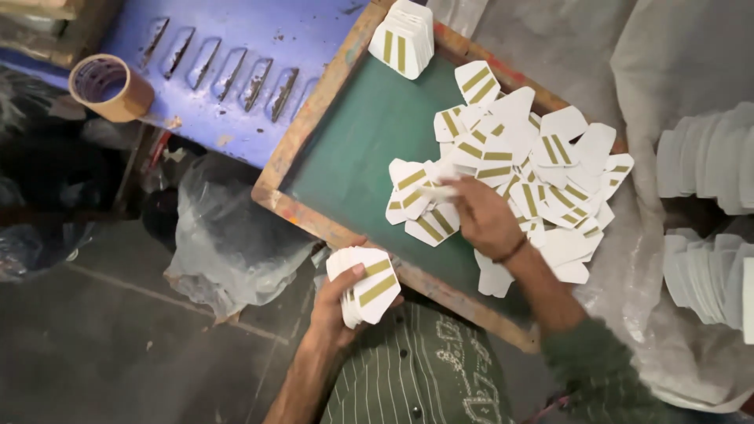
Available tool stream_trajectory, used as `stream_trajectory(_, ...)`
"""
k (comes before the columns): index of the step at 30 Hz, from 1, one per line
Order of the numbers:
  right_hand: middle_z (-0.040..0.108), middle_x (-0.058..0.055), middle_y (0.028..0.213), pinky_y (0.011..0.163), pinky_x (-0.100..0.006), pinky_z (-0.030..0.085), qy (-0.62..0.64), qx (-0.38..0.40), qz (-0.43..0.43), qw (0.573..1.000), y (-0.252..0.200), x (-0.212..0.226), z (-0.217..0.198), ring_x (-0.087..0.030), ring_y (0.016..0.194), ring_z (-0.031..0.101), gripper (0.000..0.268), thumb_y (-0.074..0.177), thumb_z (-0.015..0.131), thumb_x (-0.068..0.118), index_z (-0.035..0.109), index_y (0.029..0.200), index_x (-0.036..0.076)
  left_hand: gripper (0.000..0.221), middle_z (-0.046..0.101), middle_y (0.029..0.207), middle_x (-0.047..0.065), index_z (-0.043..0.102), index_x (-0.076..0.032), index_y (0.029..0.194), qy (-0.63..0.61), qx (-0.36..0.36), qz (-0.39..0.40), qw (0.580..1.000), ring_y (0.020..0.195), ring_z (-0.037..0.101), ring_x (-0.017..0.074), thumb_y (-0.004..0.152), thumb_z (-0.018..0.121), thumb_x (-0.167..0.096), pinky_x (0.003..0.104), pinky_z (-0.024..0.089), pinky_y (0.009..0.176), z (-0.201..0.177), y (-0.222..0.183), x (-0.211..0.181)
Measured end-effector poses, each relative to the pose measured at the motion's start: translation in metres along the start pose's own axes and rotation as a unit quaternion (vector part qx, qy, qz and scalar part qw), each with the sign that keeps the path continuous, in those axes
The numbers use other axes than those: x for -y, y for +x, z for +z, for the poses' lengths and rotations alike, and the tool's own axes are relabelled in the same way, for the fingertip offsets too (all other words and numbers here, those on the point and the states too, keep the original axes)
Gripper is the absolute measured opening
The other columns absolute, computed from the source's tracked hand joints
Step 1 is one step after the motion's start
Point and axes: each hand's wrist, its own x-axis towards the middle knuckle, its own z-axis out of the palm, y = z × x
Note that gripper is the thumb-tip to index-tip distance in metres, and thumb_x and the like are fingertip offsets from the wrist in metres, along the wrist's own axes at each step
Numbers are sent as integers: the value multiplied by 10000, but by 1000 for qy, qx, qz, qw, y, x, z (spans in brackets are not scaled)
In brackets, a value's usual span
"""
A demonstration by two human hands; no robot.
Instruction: The recorder is sorting and stacking small printed white components with gold stripes, likely for shoe manufacturing.
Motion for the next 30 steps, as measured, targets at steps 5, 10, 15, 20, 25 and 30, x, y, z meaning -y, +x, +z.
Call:
stream_trajectory(5, 708, -179, 1060, 866, -447, 538, 53, 135, -66, 987, -4, 88, 15, -358, 1005, 679, 236, 937, 640, 198, 681, 1120, 55, 646, 654, 1261, 178, 423, -100, 1471, 1, -13, 24, 1000, 1073, 688, 338, 886, 681, -190, 546, 646, 823, 0, -8, 3)
stream_trajectory(10, 689, -171, 1051, 847, -484, 510, -86, 121, -88, 985, 30, 33, 19, -388, 962, 658, 341, 901, 710, 302, 675, 1089, 19, 628, 652, 1298, 204, 462, -35, 1439, 12, -8, 5, 1000, 1106, 684, 344, 881, 697, -204, 538, 649, 829, -16, -11, 8)
stream_trajectory(15, 683, -169, 1034, 838, -455, 530, -27, -23, 1, 999, 16, 26, 12, -363, 958, 658, 227, 1041, 569, 103, 700, 1217, 43, 607, 650, 1304, 179, 470, -49, 1422, 26, 6, 31, 999, 1144, 680, 337, 884, 697, -215, 530, 645, 847, -4, -12, 4)
stream_trajectory(20, 719, -125, 962, 778, -437, 547, 72, 241, -123, 960, -1, 82, 25, -323, 883, 696, 174, 896, 632, 160, 726, 1036, 114, 534, 637, 1299, 210, 466, -80, 1428, -11, -8, 70, 997, 1140, 661, 345, 959, 678, -223, 516, 611, 902, -17, -9, 9)
stream_trajectory(25, 719, -199, 1130, 811, -467, 523, -159, 30, -206, 965, 23, 54, 25, -396, 1017, 682, 357, 784, 687, 169, 687, 1116, 37, 491, 663, 1258, 195, 496, -141, 1353, -32, -45, 15, 998, 1074, 694, 347, 907, 631, -295, 558, 630, 842, -14, -9, 5)
stream_trajectory(30, 653, -202, 1217, 976, -504, 498, 126, 129, -200, 963, 5, 96, 22, -410, 1135, 633, 382, 910, 682, 229, 629, 1223, 17, 532, 657, 1229, 219, 516, 6, 1391, -88, -26, -5, 996, 1036, 712, 364, 1000, 641, -332, 502, 633, 820, -68, 7, 36)
